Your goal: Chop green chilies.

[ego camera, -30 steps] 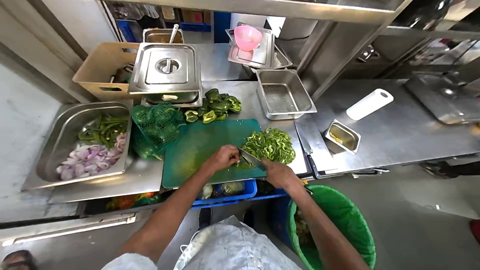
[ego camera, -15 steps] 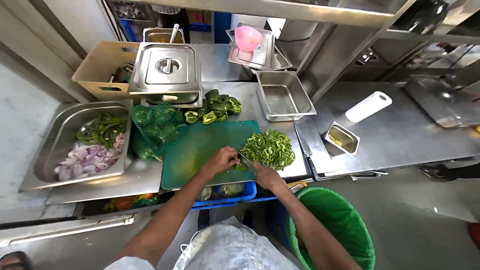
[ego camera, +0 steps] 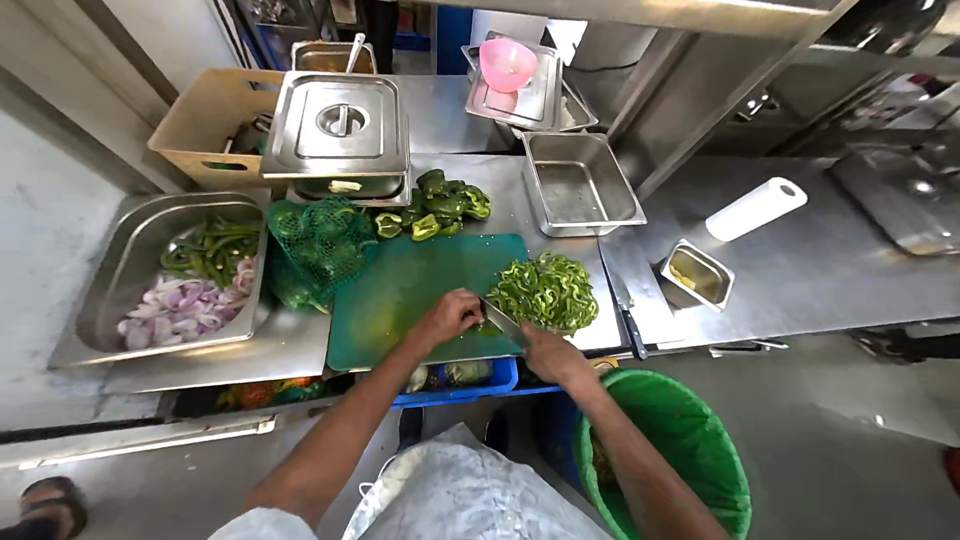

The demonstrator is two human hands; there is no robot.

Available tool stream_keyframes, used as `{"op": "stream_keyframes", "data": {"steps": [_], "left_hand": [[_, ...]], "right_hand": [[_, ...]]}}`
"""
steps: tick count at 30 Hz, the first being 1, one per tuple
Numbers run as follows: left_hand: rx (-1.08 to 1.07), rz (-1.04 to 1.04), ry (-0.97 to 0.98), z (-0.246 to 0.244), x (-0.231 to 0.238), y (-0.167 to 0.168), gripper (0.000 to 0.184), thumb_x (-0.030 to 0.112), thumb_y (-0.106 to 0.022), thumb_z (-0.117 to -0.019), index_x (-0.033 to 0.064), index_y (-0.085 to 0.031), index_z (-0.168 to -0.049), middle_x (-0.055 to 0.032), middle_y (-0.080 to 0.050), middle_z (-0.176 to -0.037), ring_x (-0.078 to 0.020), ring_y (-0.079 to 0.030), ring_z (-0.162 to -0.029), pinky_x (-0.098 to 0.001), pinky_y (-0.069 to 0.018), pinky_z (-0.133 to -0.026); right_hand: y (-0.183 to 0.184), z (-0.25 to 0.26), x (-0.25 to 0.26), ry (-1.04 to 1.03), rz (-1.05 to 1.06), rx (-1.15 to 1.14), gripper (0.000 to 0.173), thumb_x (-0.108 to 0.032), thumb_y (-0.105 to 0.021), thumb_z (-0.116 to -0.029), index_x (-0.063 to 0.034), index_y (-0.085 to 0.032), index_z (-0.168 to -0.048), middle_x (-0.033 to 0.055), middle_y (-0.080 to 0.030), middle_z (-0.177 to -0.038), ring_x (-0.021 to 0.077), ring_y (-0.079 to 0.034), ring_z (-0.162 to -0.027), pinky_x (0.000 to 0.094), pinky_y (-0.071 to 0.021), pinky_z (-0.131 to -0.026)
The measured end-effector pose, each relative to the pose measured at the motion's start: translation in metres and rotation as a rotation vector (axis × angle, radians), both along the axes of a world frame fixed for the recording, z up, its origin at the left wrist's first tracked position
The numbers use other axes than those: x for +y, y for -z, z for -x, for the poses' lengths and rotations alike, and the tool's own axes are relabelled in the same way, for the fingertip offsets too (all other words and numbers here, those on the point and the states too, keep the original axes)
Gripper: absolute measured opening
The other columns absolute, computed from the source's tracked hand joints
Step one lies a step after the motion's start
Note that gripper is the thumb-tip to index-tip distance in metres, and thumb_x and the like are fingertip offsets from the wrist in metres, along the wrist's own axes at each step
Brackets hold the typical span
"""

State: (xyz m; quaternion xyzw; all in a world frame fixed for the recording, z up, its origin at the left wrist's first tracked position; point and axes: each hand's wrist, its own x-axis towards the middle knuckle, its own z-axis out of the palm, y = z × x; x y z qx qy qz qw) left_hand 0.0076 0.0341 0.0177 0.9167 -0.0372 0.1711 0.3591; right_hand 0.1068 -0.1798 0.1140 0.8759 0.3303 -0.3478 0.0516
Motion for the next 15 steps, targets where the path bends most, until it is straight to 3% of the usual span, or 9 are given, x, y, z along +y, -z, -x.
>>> {"op": "stream_keyframes", "data": {"steps": [2,6,12,15], "left_hand": [[-0.011,-0.008,0.013,0.003,-0.001,0.001,0.008,0.014,-0.076,-0.0919,0.0073,-0.076,-0.088,-0.0048,-0.075,-0.098,-0.0184,-0.069,-0.102,-0.0364,-0.0551,-0.1],[-0.003,-0.041,0.087,0.006,0.009,0.003,0.004,0.009,-0.075,-0.0916,0.0071,-0.078,-0.094,-0.0052,-0.076,-0.106,-0.0188,-0.069,-0.112,-0.0373,-0.0514,-0.108],[0.016,-0.066,0.081,-0.004,0.007,-0.002,0.003,0.008,-0.076,-0.0897,0.0067,-0.078,-0.087,-0.0055,-0.076,-0.098,-0.0195,-0.07,-0.103,-0.0368,-0.0544,-0.101],[0.057,-0.073,0.081,-0.004,0.007,-0.006,0.004,0.008,-0.076,-0.0902,0.0063,-0.077,-0.086,-0.0059,-0.075,-0.097,-0.0198,-0.07,-0.101,-0.0366,-0.0547,-0.1]], "right_hand": [[0.026,0.01,0.007,0.038,-0.027,0.034,0.045,-0.018,-0.057,-0.1027,-0.0128,-0.043,-0.145,0.0221,-0.069,-0.112,0.0428,-0.07,-0.104,0.062,-0.0567,-0.085],[0.029,0.009,0.011,0.027,-0.015,0.064,0.048,-0.015,-0.056,-0.1016,-0.0134,-0.038,-0.147,0.0229,-0.069,-0.111,0.0429,-0.07,-0.104,0.0621,-0.0567,-0.085],[-0.021,0.001,-0.003,0.024,0.032,-0.045,0.051,-0.019,-0.058,-0.1019,-0.022,-0.044,-0.151,0.0208,-0.07,-0.113,0.0425,-0.07,-0.104,0.0628,-0.0559,-0.085],[0.005,0.008,0.006,0.047,0.021,-0.022,0.052,-0.015,-0.06,-0.0988,-0.0169,-0.042,-0.148,0.0216,-0.069,-0.112,0.0424,-0.07,-0.103,0.062,-0.0566,-0.084]]}}
